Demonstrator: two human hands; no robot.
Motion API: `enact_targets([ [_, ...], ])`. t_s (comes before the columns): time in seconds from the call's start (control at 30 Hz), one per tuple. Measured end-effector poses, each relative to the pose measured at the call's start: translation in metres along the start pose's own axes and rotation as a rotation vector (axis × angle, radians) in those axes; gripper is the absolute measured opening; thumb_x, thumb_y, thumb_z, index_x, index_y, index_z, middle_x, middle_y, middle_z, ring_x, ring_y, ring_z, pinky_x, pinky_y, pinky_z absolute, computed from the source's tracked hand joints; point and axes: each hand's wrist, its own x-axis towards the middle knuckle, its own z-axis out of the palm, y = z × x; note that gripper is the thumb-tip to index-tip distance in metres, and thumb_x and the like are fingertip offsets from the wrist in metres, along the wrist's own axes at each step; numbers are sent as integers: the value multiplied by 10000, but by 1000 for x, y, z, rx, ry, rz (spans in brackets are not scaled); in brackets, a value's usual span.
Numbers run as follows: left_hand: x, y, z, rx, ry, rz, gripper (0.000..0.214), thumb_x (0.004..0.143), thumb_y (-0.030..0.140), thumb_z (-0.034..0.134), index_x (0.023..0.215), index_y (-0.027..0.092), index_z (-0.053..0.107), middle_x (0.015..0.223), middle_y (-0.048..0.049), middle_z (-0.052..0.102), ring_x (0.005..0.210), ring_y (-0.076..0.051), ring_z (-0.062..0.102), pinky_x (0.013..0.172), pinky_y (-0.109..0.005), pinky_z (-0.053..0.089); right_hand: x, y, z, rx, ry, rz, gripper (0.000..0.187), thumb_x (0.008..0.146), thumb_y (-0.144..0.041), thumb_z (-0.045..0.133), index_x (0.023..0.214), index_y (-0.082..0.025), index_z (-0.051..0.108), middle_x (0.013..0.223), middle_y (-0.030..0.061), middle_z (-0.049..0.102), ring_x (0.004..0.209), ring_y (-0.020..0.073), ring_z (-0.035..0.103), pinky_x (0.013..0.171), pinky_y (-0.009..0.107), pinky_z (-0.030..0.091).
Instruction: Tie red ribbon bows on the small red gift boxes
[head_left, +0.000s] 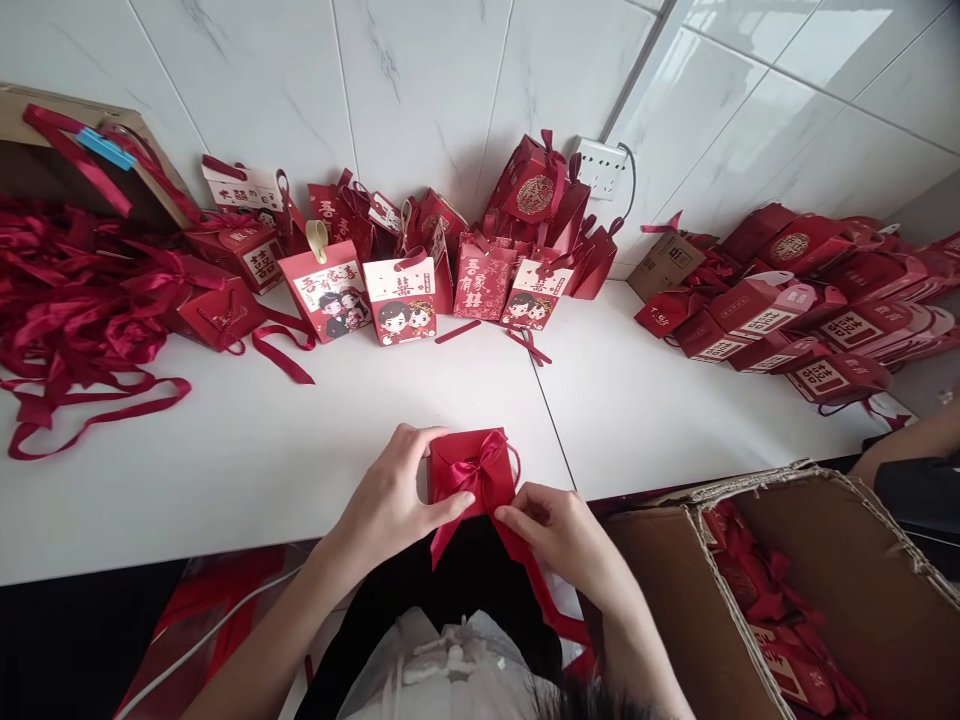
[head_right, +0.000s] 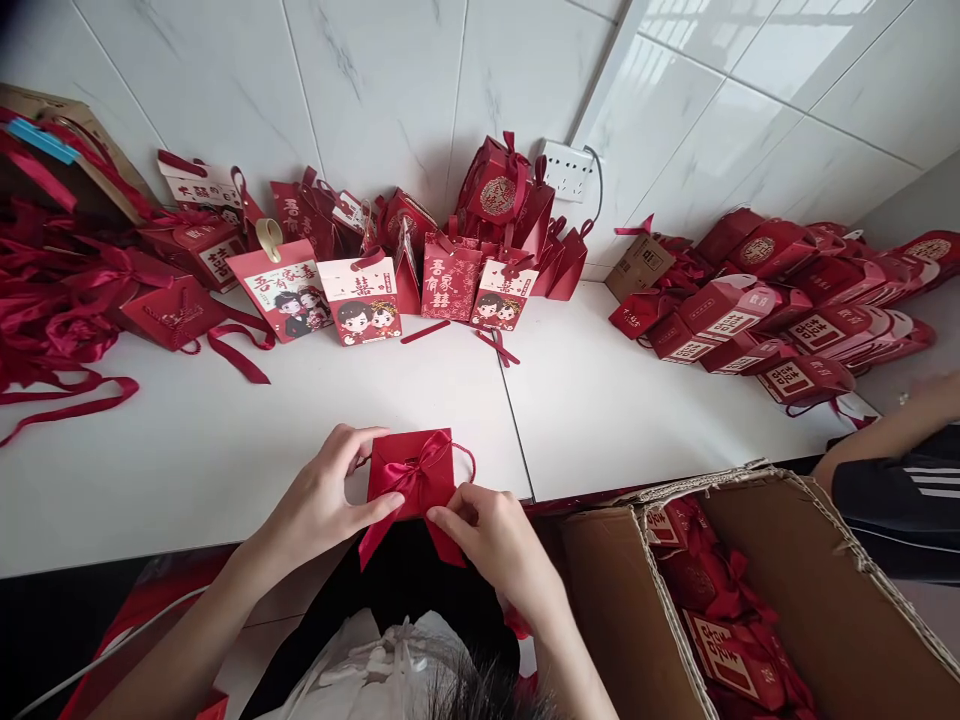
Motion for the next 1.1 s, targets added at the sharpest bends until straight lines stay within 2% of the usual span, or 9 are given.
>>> enact_targets([
  [0.07, 0, 3, -1, -35, 28, -40, 371, 774, 462, 584, 1035, 214, 495, 823, 3, 523, 725, -157, 561, 648, -266, 486, 6, 0, -12, -57, 30, -9, 452, 856, -539, 458, 574, -188, 432, 504, -57, 375, 493, 89, 307, 473, 213, 269],
  [0.2, 1, 9, -5, -82, -35, -222, 333, 819, 545, 475, 776, 216, 456, 586, 67, 430, 509, -111, 460, 524, -227, 394, 37, -6, -21, -117, 289, -87, 446, 889, -558, 362, 642, -201, 462, 537, -43, 403, 526, 112, 363, 510, 227, 307],
  [0.3, 1, 13, -8, -82, -50, -337, 390, 800, 576, 471, 668, 214, 416, 522, 72, 401, 477, -108, 433, 509, -228, 360, 61, -12, -13, -69, 256, -141, 383, 864, -533, 441, 669, -205, 479, 592, -31, 506, 546, 119, 451, 537, 232, 362],
  [0.4, 0, 15, -9, -102, -113, -371, 404, 787, 575, 491, 629, 208, 433, 526, 61, 437, 499, -113, 442, 522, -231, 356, 69, -13, -4, -41, 199, -137, 345, 836, -503, 506, 660, -208, 477, 602, -32, 545, 519, 115, 464, 513, 233, 370],
  [0.6, -1, 10, -6, -246, -115, -328, 316, 841, 444, 469, 639, 202, 457, 589, 47, 514, 559, -111, 488, 553, -213, 378, 52, -3, 0, 97, 225, -120, 315, 835, -482, 527, 690, -205, 489, 553, -41, 519, 481, 105, 462, 458, 212, 354],
  [0.73, 0, 4, 0, -335, -69, -353, 314, 841, 461, 483, 661, 204, 465, 554, 54, 489, 516, -104, 475, 511, -203, 382, 33, 0, 10, 163, 280, -70, 332, 844, -506, 511, 713, -203, 481, 539, -61, 481, 366, 63, 352, 367, 194, 262],
  [0.87, 0, 2, 6, -432, -39, -409, 321, 827, 495, 504, 692, 205, 482, 532, 57, 497, 463, -102, 489, 460, -197, 400, 19, 3, 25, 210, 353, -59, 307, 857, -488, 501, 733, -211, 460, 523, -72, 442, 365, 63, 353, 344, 182, 237],
  [0.97, 2, 1, 10, -430, -3, -409, 314, 833, 490, 502, 702, 204, 487, 510, 61, 498, 429, -94, 477, 434, -189, 383, 18, 9, 33, 176, 436, -115, 285, 867, -444, 498, 717, -206, 448, 503, -75, 414, 381, 61, 334, 357, 178, 251],
  [1.1, 5, -1, 11, -420, 18, -396, 309, 820, 489, 525, 704, 203, 506, 510, 56, 508, 444, -95, 483, 447, -189, 386, 22, 18, 40, 70, 584, -291, 197, 862, -353, 518, 759, -203, 444, 472, -107, 316, 390, 58, 274, 370, 169, 260],
])
